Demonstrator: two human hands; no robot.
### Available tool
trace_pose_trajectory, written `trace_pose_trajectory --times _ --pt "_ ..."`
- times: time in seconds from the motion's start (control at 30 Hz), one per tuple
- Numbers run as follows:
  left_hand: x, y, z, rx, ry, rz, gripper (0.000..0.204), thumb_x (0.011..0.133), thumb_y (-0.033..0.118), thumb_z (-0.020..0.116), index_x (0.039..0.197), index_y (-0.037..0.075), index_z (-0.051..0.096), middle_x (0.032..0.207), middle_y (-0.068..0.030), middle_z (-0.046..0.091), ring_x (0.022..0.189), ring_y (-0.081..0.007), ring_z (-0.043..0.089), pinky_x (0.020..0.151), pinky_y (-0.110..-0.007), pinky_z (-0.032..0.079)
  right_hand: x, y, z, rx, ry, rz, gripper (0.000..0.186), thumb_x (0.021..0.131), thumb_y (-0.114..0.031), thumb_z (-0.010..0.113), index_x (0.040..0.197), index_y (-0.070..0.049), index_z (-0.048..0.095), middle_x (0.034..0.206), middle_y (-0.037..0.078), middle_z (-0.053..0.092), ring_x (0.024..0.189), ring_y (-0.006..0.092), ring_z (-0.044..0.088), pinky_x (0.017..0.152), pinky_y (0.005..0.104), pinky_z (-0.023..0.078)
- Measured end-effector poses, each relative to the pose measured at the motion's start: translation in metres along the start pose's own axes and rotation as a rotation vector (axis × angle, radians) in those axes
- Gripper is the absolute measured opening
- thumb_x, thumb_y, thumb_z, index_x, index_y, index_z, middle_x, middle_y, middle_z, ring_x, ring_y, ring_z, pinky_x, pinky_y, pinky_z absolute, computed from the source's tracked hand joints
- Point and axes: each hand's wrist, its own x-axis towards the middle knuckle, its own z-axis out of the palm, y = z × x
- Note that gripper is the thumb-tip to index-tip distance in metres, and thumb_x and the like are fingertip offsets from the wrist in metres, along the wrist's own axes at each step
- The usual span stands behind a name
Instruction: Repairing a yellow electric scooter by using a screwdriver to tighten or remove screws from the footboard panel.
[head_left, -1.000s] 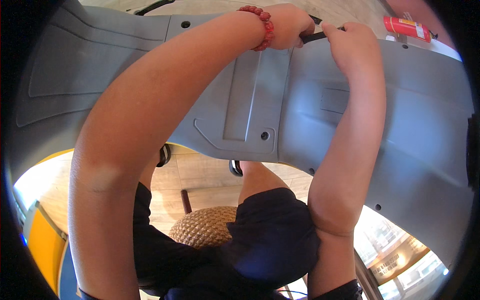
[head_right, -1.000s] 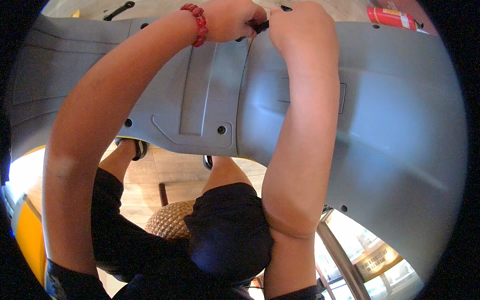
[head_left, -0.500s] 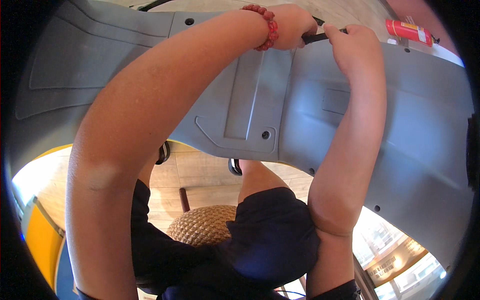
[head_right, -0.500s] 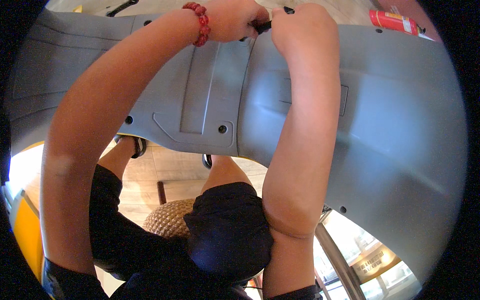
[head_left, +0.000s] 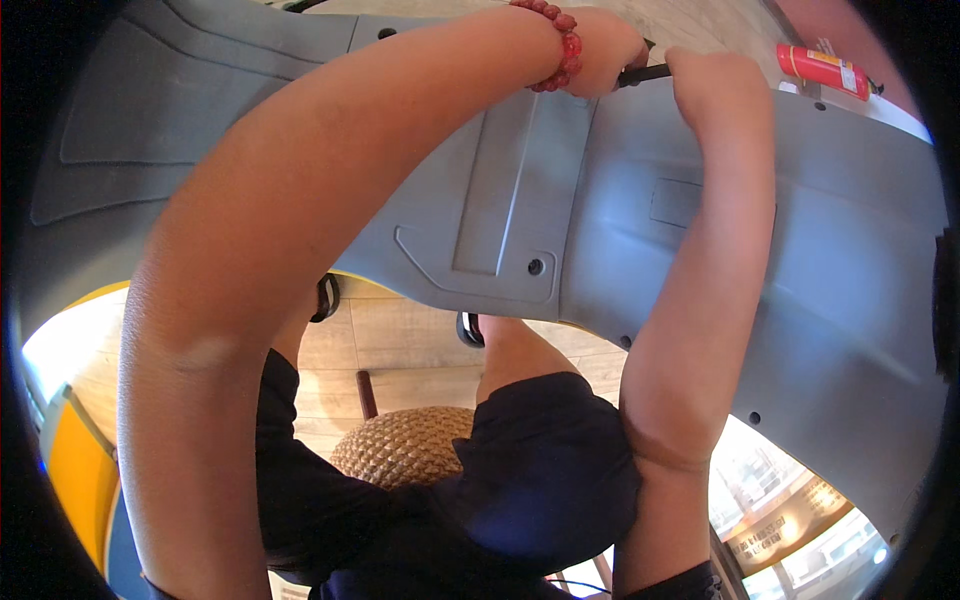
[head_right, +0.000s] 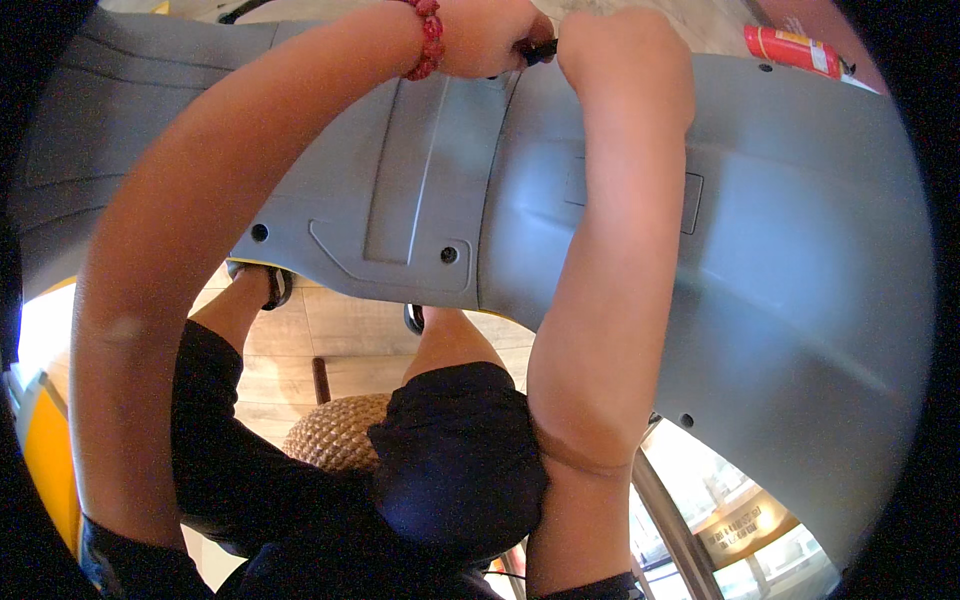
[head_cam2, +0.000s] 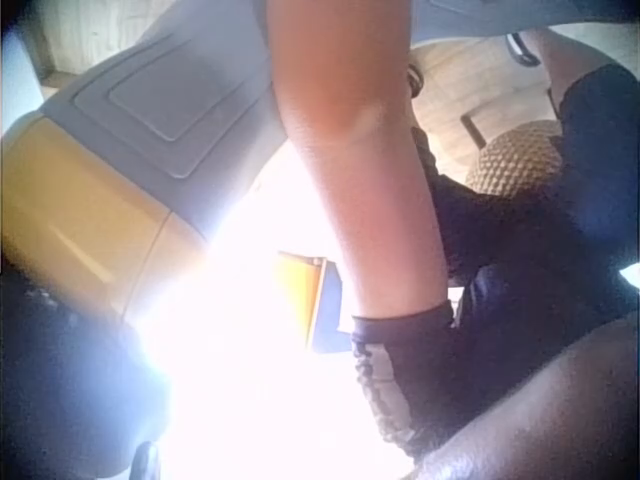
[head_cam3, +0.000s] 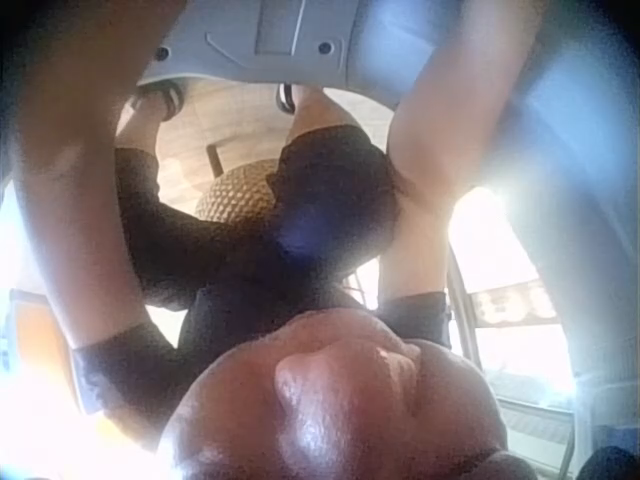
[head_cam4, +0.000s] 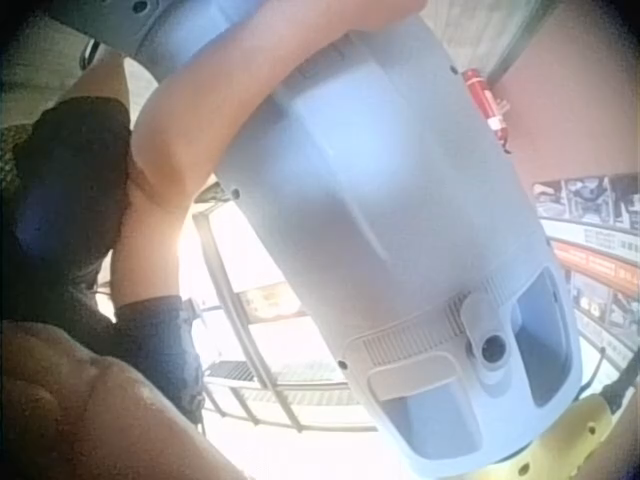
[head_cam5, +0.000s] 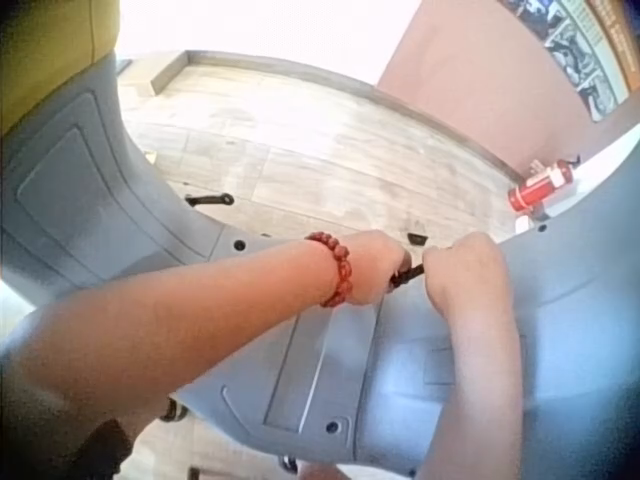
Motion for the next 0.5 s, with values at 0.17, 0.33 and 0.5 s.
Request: trace_pose_trajectory --times 0.17,0.33,0.5 --pt "-0.009 0.001 -0.015 -0.175 -0.100 -0.169 0.022 0.087 0.015 0.067 0.104 0.004 0.075 0.098 -0.0219 0.074 0.097 -0.0379 0.071 0.086 -0.043 0.056 0.001 -0.008 -0.012 0.302 -0.106 0.227 0.036 0.094 -0.037 0.061 0.097 -0.002 0.071 0.083 0.016 0.068 0.079 0.0317 0.065 0.074 0.0442 0.050" --pt "-0.011 -0.008 -0.004 -0.023 0.109 0.084 0.026 0.085 0.018 0.074 0.107 0.004 0.075 0.101 -0.0213 0.075 0.100 -0.0374 0.071 0.089 -0.042 0.056 -0.013 -0.011 -0.034 0.567 -0.107 0.139 0.037 0.094 -0.038 0.064 0.100 -0.002 0.070 0.083 0.013 0.067 0.076 0.0251 0.062 0.072 0.0405 0.049" --pt "-0.010 -0.009 -0.001 -0.065 0.131 0.081 0.027 0.084 0.017 0.077 0.108 0.004 0.075 0.104 -0.0210 0.075 0.102 -0.0373 0.071 0.090 -0.042 0.056 -0.017 -0.010 -0.033 0.597 -0.124 0.112 0.038 0.093 -0.038 0.066 0.100 -0.002 0.070 0.084 0.013 0.067 0.077 0.0241 0.062 0.073 0.0394 0.049"
